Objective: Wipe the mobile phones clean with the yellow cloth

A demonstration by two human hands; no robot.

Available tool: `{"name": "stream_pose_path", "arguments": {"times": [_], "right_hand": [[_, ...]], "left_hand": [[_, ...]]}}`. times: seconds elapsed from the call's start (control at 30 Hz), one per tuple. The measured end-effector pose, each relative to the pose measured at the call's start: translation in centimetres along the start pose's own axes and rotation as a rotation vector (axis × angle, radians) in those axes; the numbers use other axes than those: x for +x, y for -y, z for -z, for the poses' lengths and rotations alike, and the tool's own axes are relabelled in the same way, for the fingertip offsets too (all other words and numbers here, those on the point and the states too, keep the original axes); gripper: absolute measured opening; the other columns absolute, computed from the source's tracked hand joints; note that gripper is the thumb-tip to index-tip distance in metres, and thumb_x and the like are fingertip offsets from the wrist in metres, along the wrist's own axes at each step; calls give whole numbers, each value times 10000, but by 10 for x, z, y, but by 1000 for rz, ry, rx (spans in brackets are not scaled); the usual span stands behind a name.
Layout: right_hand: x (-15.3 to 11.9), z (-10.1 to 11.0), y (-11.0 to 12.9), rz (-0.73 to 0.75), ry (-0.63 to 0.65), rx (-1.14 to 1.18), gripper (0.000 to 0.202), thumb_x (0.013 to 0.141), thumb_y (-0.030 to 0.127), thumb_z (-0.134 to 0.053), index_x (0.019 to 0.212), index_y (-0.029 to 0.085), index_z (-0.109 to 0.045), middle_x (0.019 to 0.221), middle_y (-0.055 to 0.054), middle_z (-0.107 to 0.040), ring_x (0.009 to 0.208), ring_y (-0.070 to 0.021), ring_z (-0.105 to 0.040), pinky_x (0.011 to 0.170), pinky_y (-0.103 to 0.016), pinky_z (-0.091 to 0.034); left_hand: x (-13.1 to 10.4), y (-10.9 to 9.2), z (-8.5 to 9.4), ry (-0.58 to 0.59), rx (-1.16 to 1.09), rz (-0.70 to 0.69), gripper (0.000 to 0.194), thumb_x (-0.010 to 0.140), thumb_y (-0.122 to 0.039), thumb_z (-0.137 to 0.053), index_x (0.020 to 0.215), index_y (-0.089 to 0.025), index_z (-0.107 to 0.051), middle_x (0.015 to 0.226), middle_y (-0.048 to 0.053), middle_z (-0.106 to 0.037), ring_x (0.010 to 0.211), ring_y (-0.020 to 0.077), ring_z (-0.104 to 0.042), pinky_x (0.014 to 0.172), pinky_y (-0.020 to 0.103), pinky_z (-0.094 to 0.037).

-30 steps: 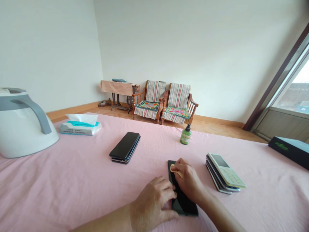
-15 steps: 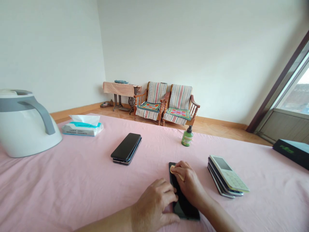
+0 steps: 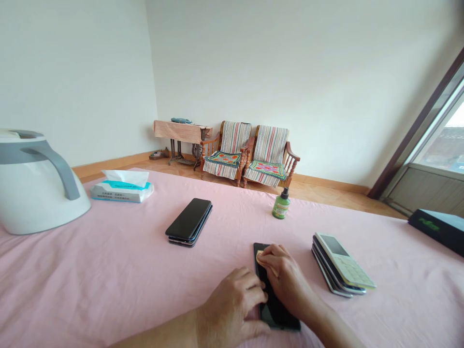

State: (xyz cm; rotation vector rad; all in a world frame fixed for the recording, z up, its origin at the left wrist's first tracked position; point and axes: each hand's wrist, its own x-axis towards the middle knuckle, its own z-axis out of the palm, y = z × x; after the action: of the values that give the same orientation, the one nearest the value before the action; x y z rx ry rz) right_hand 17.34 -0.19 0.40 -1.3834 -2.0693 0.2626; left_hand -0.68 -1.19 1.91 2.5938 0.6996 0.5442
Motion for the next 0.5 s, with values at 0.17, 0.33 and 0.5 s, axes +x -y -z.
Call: {"name": "stream_pose_path", "arguments": {"times": [0.17, 0.33, 0.5], "right_hand": [[2, -5, 1, 3, -14, -24, 319, 827, -7, -385, 818, 189, -636, 875, -59, -565, 842, -176, -509, 730, -280, -437], [6, -8, -2, 31, -27, -75, 283, 854, 23, -394, 817, 181, -625, 873, -63, -564, 833, -179, -494, 742, -294, -429], [4, -5, 2, 10, -16, -51, 295, 886, 49, -387, 780, 186, -625, 864, -53, -557, 835, -168, -504, 731, -274, -430]], "left_hand": [[-1, -1, 0, -4, -21, 4, 368, 688, -355, -799, 979, -184, -652, 1040, 42, -629, 990, 232, -528, 899, 348, -411], [-1, -1, -1, -12, -26, 19, 381, 685, -356, -800, 997, -192, -654, 1044, 41, -629, 985, 231, -524, 890, 350, -418], [0, -2, 0, -4, -9, 14, 369, 678, -339, -808, 975, -181, -655, 1037, 37, -632, 979, 227, -527, 879, 338, -423]]}}
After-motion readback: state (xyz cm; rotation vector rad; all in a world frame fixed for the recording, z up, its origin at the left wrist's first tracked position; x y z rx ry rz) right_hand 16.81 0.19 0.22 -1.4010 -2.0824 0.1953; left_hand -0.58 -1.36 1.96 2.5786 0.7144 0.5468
